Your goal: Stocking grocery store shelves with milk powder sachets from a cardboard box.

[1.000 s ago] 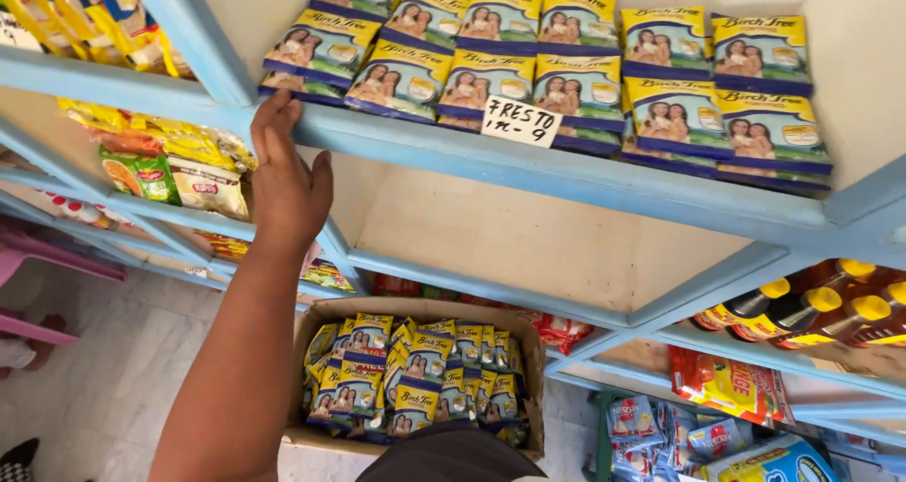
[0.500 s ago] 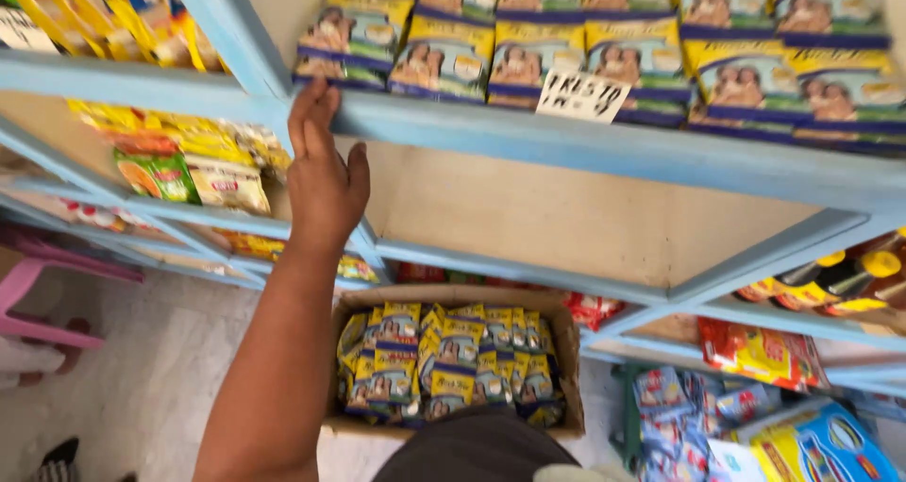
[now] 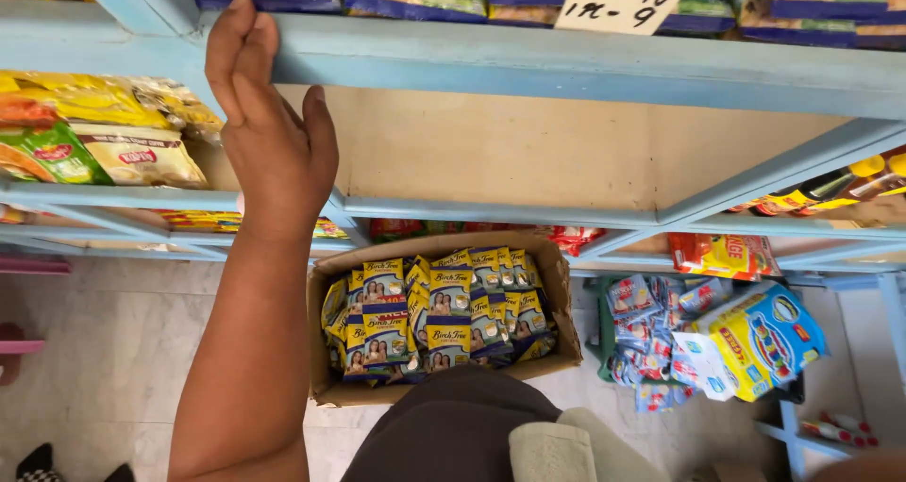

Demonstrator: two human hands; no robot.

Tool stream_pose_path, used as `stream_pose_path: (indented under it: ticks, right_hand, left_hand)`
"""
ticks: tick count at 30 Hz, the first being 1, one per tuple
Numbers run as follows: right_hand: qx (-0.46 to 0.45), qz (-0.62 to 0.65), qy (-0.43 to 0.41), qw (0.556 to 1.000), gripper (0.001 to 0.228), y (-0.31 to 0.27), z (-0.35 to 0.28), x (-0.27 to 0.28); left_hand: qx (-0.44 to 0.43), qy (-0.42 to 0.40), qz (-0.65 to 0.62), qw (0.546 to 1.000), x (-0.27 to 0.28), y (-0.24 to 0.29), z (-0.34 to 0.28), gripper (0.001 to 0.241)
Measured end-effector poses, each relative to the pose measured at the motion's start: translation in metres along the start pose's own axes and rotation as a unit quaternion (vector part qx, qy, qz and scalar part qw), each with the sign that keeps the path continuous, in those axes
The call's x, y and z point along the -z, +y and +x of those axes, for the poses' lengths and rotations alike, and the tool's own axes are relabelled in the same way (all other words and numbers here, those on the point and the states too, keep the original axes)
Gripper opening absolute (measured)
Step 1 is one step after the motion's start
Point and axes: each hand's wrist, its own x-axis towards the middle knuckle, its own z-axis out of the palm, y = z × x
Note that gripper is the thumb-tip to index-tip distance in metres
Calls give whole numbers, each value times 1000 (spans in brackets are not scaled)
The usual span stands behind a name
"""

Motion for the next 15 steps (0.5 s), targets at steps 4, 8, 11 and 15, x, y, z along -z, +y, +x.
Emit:
stream_pose_path:
  ticks: [4, 8, 11, 15]
  right_hand:
    - [-37, -7, -9, 999, 31, 161, 56, -148]
    - [-151, -42, -57, 986, 37, 336, 78, -296]
    - [-237, -137, -103, 956, 44, 417, 80, -351]
    - [-256, -268, -105, 923, 40, 408, 81, -372]
  left_hand:
    - [20, -8, 23, 1000, -3, 2, 6, 63]
    - [-22, 9, 16, 1000, -3, -5, 3, 65]
    - [-23, 2, 24, 999, 2, -7, 5, 64]
    - [-20, -18, 35, 999, 8, -7, 6, 63]
